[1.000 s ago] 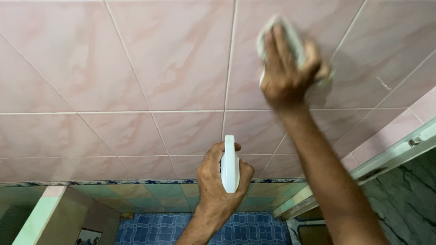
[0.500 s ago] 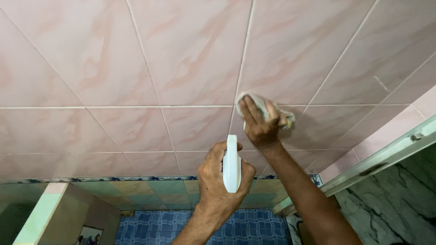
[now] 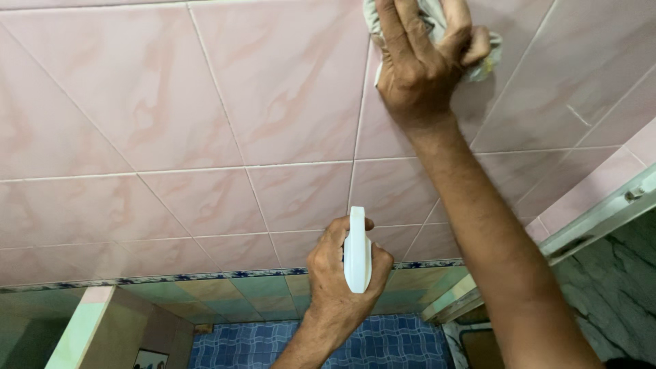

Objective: The person sprays a cleaning solution onto pink ceiling tiles and wipes them with a cloth. The person moves across the ceiling area, repeatedly spraying and wiping to clean the surface.

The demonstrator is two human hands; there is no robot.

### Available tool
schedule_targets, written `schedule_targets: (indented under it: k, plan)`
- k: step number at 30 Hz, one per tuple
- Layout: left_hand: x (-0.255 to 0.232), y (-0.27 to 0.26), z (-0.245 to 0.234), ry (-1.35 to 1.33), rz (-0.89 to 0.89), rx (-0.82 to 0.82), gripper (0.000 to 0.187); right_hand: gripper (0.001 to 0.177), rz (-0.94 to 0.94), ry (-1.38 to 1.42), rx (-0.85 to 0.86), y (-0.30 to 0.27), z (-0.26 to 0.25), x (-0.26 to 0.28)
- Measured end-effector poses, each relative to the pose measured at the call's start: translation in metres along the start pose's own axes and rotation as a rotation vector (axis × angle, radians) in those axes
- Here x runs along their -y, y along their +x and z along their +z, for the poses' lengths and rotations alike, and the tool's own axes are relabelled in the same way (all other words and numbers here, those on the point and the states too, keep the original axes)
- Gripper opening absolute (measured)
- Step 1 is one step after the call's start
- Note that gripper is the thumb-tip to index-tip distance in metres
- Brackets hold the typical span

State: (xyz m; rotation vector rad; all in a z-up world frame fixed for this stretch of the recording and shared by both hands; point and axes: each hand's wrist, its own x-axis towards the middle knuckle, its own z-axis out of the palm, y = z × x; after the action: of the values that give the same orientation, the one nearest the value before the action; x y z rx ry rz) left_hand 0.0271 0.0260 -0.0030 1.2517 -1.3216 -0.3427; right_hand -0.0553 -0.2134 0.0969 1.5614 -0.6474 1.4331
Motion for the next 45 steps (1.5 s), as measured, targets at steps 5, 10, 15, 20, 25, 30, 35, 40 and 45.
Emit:
schedule_targets:
  k: [5,10,15,20,25,30,35,40,45]
  plan:
    - [0.006,0.001,-0.001,0.0,-0.016,0.004,0.029,0.034,0.134,-0.074,0.106,-0.075,-0.002,0.036]
    - [0.009,0.0,0.002,0.008,-0.031,0.014,0.03,0.033,0.059,-0.002,0.267,-0.174,-0.021,0.074]
    - [0.01,0.0,0.008,0.048,-0.043,0.025,0.03,0.033,-0.087,-0.067,0.231,-0.234,-0.024,0.037]
    - [0.007,0.002,0.013,0.061,-0.095,0.024,0.032,0.034,-0.047,-0.203,0.283,-0.277,-0.039,-0.029]
    - [0.003,0.002,0.012,0.084,-0.008,-0.034,0.035,0.036,0.143,-0.17,0.278,-0.289,-0.054,-0.058]
    - [0.003,0.021,0.0,0.126,0.076,-0.126,0.036,0.037,0.898,0.31,0.129,-0.267,-0.092,-0.035]
    - [-0.007,0.045,-0.017,0.137,0.227,-0.226,0.035,0.038,1.501,0.794,-0.045,-0.223,-0.147,-0.013]
    - [-0.014,0.079,-0.028,0.217,0.424,-0.296,0.037,0.039,1.54,1.241,0.182,-0.184,-0.183,0.017]
    - [-0.01,0.105,-0.041,0.273,0.338,-0.21,0.033,0.04,1.665,1.24,0.24,-0.167,-0.188,0.048]
